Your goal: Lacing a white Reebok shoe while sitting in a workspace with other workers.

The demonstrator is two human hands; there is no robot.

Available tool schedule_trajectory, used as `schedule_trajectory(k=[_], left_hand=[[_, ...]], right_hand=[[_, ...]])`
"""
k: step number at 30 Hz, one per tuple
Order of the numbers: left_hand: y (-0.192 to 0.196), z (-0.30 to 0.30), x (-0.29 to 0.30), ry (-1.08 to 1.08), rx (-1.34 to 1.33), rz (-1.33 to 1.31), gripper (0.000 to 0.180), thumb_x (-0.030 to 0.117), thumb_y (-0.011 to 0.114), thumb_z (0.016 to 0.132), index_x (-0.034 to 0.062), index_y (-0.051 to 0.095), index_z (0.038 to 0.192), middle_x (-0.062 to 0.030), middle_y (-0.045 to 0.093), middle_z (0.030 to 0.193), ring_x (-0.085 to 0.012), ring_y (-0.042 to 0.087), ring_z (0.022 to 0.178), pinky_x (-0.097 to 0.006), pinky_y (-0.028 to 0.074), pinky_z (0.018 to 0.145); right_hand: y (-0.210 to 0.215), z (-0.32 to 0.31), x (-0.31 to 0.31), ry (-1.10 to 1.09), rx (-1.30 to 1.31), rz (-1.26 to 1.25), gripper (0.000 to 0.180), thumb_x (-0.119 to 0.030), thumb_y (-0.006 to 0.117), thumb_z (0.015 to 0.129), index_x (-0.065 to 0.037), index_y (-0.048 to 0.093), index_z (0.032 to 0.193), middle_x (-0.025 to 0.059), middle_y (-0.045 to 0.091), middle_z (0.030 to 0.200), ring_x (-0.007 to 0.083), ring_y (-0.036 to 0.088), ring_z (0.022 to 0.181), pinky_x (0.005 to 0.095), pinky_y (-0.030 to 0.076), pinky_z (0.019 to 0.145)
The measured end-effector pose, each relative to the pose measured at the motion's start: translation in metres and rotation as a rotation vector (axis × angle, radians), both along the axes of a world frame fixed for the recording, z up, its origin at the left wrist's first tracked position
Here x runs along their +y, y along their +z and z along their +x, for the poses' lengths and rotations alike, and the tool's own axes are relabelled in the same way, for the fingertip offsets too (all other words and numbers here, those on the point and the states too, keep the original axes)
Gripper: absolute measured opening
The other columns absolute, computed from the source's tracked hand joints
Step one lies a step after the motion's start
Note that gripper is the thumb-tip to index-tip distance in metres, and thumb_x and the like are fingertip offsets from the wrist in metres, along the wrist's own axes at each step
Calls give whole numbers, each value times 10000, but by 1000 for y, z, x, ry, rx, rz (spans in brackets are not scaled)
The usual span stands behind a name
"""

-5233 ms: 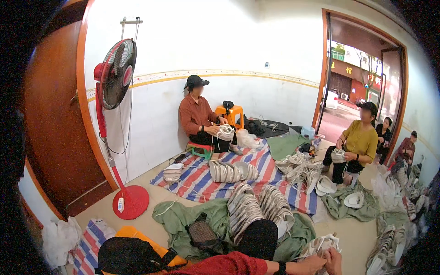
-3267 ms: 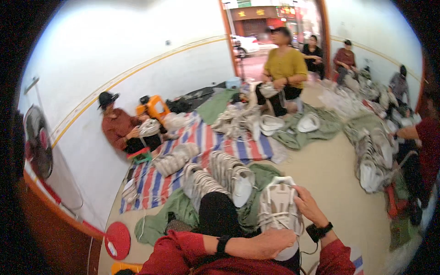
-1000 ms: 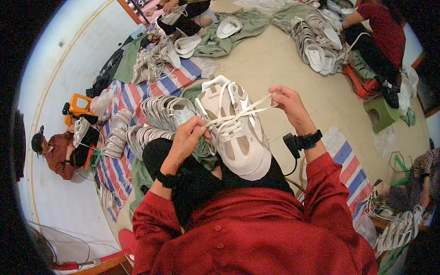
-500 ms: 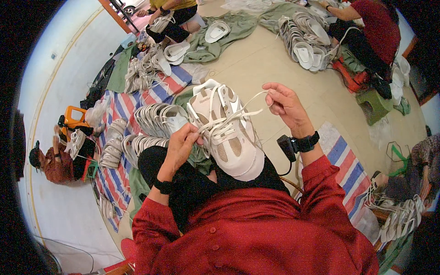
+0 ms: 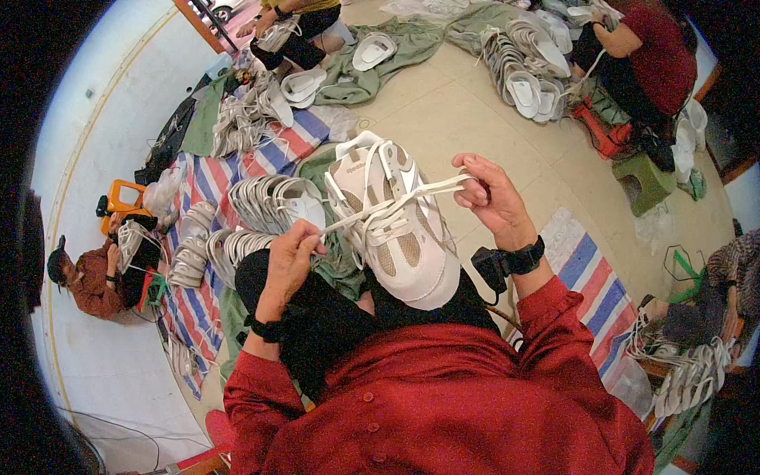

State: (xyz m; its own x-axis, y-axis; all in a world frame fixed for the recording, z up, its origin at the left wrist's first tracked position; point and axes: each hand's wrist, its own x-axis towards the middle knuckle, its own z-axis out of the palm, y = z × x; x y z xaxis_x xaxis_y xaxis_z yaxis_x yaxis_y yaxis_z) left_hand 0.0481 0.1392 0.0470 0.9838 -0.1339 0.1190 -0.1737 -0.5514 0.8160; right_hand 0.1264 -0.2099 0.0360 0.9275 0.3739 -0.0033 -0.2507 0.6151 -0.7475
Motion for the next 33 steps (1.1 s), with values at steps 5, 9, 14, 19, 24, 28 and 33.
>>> schedule_trajectory(k=[5,9,14,19,24,28,33], left_hand=[[2,-14,40,108,-6,67,94,52,505,927,4,565,873,-37,610,708,-101,580,678,-248,473,669],[-6,-31,93,181,-103,116,70,31,505,898,23,569,871,-62,595,656,-141,581,614,-263,465,616],[1,-51,133,296,-27,182,97,48,499,928,7,553,859,-29,585,688,-100,557,658,-245,464,660],[17,-63,147,313,-42,240,105,56,496,933,12,549,853,-28,580,677,-92,537,646,-239,453,643],[24,-65,179,371,-88,219,69,23,510,919,14,557,870,-29,549,652,-102,523,619,-250,441,614],[55,-61,189,399,-180,371,28,57,532,934,39,552,925,-35,550,655,-118,537,616,-265,442,599],[70,-64,215,568,-340,651,61,127,528,948,72,551,939,-115,574,665,-257,583,598,-355,442,572]], right_hand=[[4,-10,17,0,13,-71,200,-232,529,976,-47,591,1019,-83,331,525,35,276,445,225,321,504],[-7,-10,35,78,1,-30,205,-230,531,976,-41,584,1035,-67,372,564,38,311,471,220,345,510],[-5,-13,43,53,6,-178,199,-208,553,968,-34,590,1058,-31,497,659,46,376,512,206,392,523],[-9,-15,47,48,0,-211,197,-181,579,952,-31,595,1079,6,599,784,53,465,566,201,446,554],[-11,-21,52,17,-72,-271,220,-159,579,942,-26,582,1118,18,625,889,53,525,657,195,474,612],[-11,-24,48,-1,-141,-331,242,-166,588,936,-33,572,1138,6,623,914,52,526,684,198,474,649],[-9,-23,45,37,-180,-387,254,-156,582,940,-37,561,1164,8,617,965,60,531,703,204,472,690]])
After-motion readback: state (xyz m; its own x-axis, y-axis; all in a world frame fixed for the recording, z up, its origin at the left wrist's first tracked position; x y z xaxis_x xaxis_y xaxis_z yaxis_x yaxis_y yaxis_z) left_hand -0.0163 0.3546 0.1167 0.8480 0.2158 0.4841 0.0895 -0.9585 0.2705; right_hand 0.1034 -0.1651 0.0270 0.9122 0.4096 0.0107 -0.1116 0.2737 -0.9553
